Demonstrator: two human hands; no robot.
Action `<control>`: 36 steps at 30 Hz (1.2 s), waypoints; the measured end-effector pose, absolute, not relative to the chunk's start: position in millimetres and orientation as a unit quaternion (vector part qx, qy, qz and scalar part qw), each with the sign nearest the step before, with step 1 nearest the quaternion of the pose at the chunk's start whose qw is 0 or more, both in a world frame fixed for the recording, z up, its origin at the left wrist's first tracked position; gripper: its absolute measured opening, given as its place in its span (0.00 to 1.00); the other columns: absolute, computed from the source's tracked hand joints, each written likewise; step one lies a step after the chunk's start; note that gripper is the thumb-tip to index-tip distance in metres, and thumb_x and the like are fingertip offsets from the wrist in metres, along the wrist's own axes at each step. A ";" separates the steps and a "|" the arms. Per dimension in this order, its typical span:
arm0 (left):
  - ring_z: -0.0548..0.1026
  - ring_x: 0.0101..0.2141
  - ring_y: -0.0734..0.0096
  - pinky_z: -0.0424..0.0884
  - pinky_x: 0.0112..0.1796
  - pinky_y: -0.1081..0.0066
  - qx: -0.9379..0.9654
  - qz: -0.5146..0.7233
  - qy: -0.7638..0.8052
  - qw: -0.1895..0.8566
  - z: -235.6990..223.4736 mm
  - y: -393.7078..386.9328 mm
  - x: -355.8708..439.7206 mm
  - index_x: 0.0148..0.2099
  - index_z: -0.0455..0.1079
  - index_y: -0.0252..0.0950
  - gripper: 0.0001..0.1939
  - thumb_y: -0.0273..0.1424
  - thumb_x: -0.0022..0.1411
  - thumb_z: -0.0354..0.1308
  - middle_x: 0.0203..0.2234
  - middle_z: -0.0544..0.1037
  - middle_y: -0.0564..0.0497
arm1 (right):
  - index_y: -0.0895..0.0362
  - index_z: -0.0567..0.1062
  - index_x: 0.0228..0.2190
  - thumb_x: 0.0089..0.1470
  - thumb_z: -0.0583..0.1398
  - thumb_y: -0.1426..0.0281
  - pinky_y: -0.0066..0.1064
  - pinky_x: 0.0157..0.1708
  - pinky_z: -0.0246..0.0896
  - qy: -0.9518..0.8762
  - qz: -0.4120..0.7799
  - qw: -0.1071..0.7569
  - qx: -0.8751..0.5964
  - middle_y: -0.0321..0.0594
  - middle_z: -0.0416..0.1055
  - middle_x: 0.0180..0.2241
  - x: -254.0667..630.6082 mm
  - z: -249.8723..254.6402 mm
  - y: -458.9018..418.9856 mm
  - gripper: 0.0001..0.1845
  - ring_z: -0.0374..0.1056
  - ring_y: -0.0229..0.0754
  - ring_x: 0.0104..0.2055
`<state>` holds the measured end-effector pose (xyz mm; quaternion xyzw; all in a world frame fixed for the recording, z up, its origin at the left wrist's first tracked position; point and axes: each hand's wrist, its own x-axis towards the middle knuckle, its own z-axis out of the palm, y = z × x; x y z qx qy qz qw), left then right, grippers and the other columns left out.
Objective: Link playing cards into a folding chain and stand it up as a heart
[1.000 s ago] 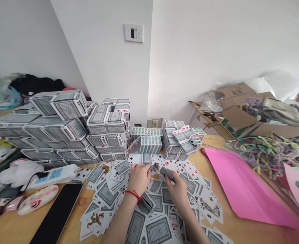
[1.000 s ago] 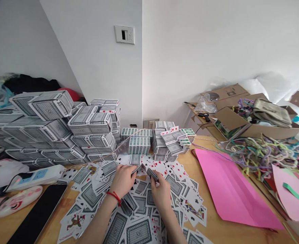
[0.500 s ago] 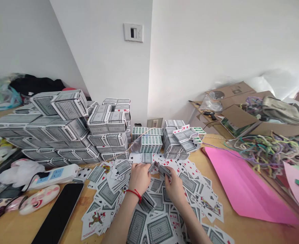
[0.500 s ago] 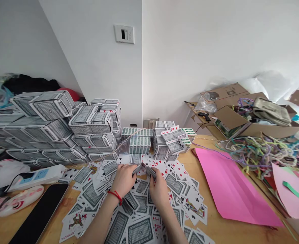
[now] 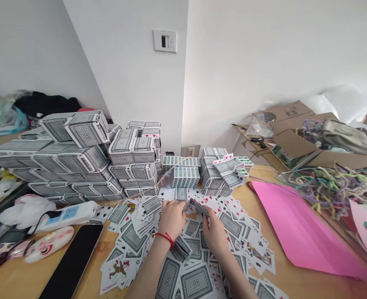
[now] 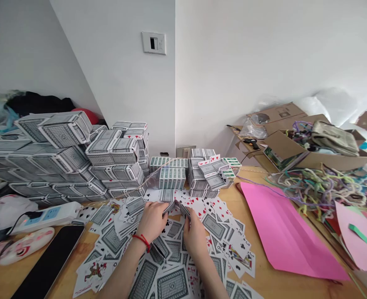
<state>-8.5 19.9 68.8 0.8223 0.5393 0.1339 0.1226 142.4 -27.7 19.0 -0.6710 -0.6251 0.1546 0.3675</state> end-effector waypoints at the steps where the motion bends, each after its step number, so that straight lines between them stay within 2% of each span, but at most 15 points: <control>1: 0.70 0.37 0.65 0.57 0.40 0.65 0.822 0.134 0.540 0.123 68.8 20.0 -8.4 0.36 0.68 0.39 0.10 0.23 0.55 0.48 0.30 0.75 0.50 | 0.56 0.65 0.43 0.54 0.46 0.71 0.34 0.34 0.66 -0.628 0.153 0.367 -0.669 0.44 0.73 0.38 142.6 17.9 -27.5 0.16 0.71 0.44 0.38; 9: 0.70 0.38 0.64 0.56 0.42 0.64 0.820 0.115 0.545 0.131 72.5 19.1 -8.2 0.37 0.69 0.38 0.12 0.21 0.55 0.48 0.30 0.76 0.49 | 0.56 0.66 0.45 0.53 0.47 0.71 0.35 0.37 0.65 -0.622 0.144 0.401 -0.657 0.44 0.73 0.40 145.0 12.4 -25.1 0.18 0.71 0.44 0.39; 13: 0.70 0.38 0.64 0.56 0.41 0.64 0.823 0.108 0.542 0.128 74.8 18.3 -7.6 0.36 0.69 0.38 0.12 0.21 0.54 0.48 0.30 0.76 0.49 | 0.56 0.70 0.39 0.51 0.50 0.69 0.34 0.34 0.66 -0.605 0.191 0.405 -0.658 0.42 0.75 0.35 154.3 16.5 -21.9 0.14 0.72 0.44 0.35; 18: 0.70 0.38 0.64 0.55 0.41 0.64 0.823 0.101 0.543 0.134 76.9 17.6 -6.8 0.36 0.70 0.39 0.12 0.21 0.54 0.49 0.29 0.76 0.49 | 0.55 0.72 0.29 0.47 0.54 0.69 0.37 0.40 0.65 -0.629 0.240 0.417 -0.611 0.42 0.74 0.38 161.1 20.2 -15.6 0.08 0.70 0.46 0.40; 20: 0.70 0.37 0.64 0.56 0.41 0.64 0.824 0.103 0.540 0.134 76.0 17.8 -7.0 0.35 0.70 0.39 0.12 0.21 0.54 0.49 0.29 0.76 0.50 | 0.56 0.72 0.32 0.47 0.53 0.71 0.37 0.42 0.64 -0.645 0.246 0.420 -0.590 0.43 0.74 0.39 159.5 19.5 -13.5 0.10 0.69 0.46 0.42; 25: 0.70 0.37 0.64 0.56 0.40 0.64 0.827 0.110 0.537 0.130 74.7 18.3 -8.0 0.36 0.70 0.40 0.12 0.21 0.54 0.48 0.29 0.76 0.49 | 0.57 0.67 0.47 0.48 0.49 0.75 0.37 0.47 0.62 -0.682 0.235 0.412 -0.557 0.43 0.71 0.45 153.0 17.9 -12.2 0.23 0.66 0.43 0.48; 30: 0.70 0.38 0.64 0.57 0.41 0.64 0.819 0.089 0.550 0.137 79.6 17.5 -7.2 0.34 0.70 0.39 0.12 0.21 0.54 0.47 0.30 0.75 0.48 | 0.56 0.70 0.43 0.49 0.50 0.74 0.36 0.44 0.64 -0.674 0.215 0.416 -0.572 0.42 0.73 0.41 149.9 17.9 -12.9 0.19 0.69 0.43 0.44; 36: 0.70 0.37 0.64 0.56 0.41 0.65 0.821 0.094 0.546 0.138 78.0 18.2 -7.9 0.35 0.70 0.39 0.13 0.21 0.54 0.47 0.29 0.75 0.49 | 0.55 0.70 0.39 0.50 0.51 0.72 0.35 0.41 0.66 -0.663 0.218 0.416 -0.583 0.41 0.74 0.38 144.5 14.8 -14.1 0.14 0.70 0.43 0.40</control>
